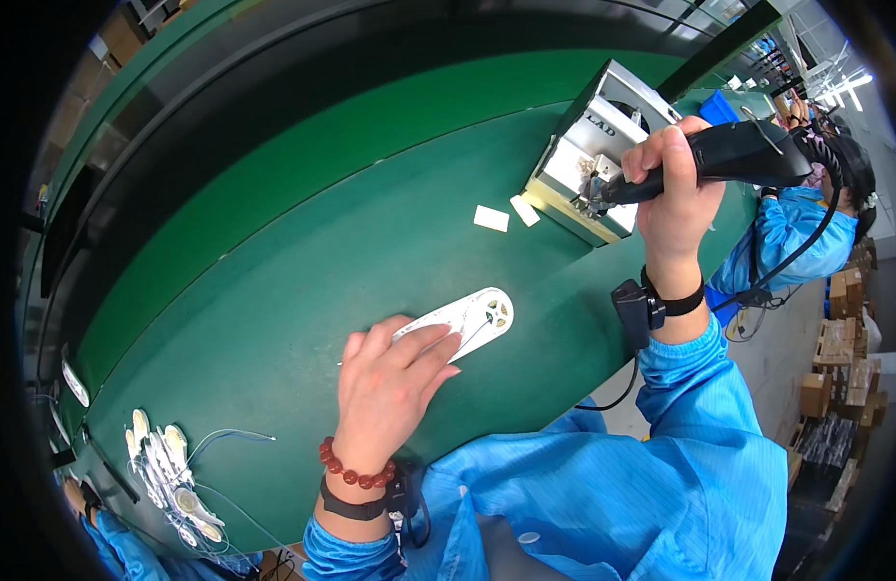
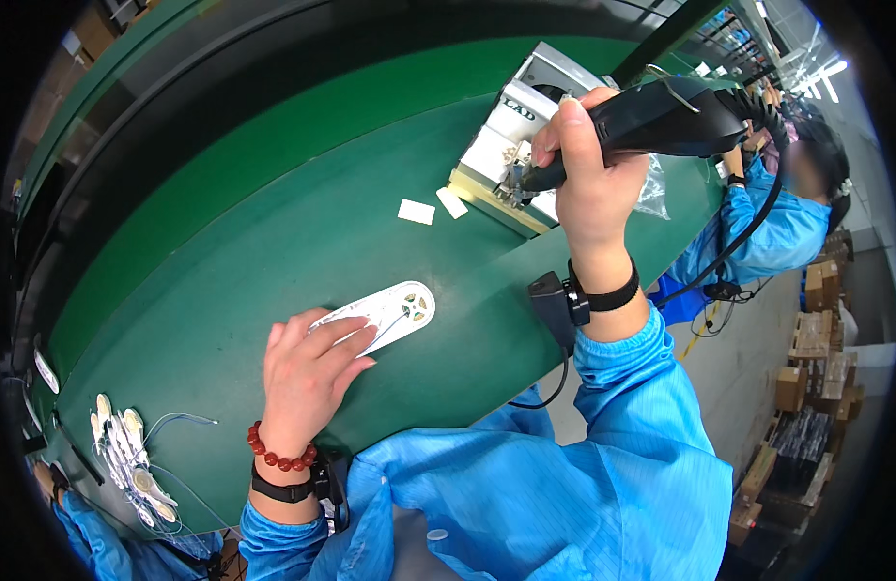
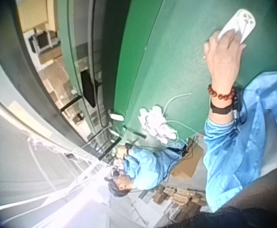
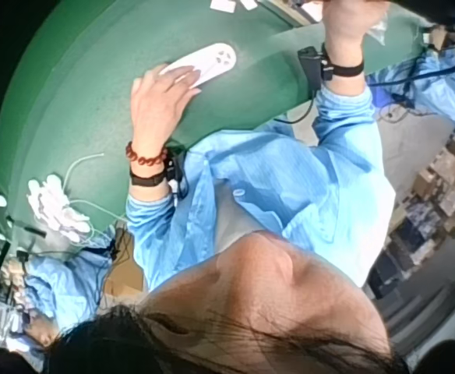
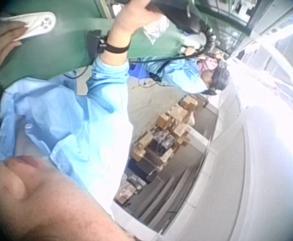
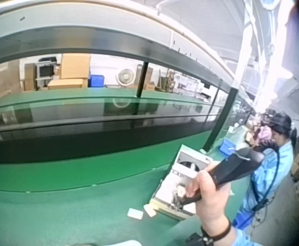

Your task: Assembling small plastic housings using an electric screwdriver and applying labels from a feeder machine.

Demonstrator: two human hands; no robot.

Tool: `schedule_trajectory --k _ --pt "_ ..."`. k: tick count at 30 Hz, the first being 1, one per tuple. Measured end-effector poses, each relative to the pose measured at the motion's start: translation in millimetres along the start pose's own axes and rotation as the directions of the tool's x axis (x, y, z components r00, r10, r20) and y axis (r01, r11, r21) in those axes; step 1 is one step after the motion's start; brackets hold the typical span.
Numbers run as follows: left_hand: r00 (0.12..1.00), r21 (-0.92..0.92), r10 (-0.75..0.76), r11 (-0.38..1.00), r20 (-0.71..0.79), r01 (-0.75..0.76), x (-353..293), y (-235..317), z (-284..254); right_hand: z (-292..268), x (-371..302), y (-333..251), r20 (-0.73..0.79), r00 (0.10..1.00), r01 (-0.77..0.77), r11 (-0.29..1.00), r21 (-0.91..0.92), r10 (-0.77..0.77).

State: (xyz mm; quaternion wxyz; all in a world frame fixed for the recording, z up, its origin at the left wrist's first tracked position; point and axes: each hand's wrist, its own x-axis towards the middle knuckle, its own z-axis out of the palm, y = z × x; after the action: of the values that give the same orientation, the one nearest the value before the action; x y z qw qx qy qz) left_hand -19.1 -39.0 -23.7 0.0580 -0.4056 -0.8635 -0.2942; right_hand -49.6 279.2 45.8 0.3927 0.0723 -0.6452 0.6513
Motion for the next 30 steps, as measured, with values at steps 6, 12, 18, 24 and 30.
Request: schedule_trajectory --k 6,12,18,24,30 --pt "1.0 0.013 0.019 1.0 0.005 -0.019 -0.6 -2.0 0.3 3.3 1.5 -1.1 0.027 0.999 -0.022 0.999 -0.024 0.023" --pt "0.999 -0.021 -0.006 1.0 -0.039 0.005 -1.6 -1.0 -0.6 9.7 9.3 -1.8 0.054 0.997 -0.057 0.996 -0.062 0.06" --pt "0.999 -0.021 0.019 1.0 -0.033 -0.02 1.3 -2.7 1.2 13.3 -2.9 -2.2 0.051 0.989 -0.134 0.988 -0.073 0.138" --pt "0.999 -0.038 -0.002 0.999 -0.034 0.001 -4.0 -4.5 4.9 33.6 -54.9 -23.0 0.134 0.966 -0.245 0.943 0.226 0.219" --pt "1.0 -0.033 -0.002 0.999 -0.008 0.002 -4.4 -5.3 4.3 55.0 -102.2 -37.0 0.354 0.924 -0.25 0.927 0.281 0.142"
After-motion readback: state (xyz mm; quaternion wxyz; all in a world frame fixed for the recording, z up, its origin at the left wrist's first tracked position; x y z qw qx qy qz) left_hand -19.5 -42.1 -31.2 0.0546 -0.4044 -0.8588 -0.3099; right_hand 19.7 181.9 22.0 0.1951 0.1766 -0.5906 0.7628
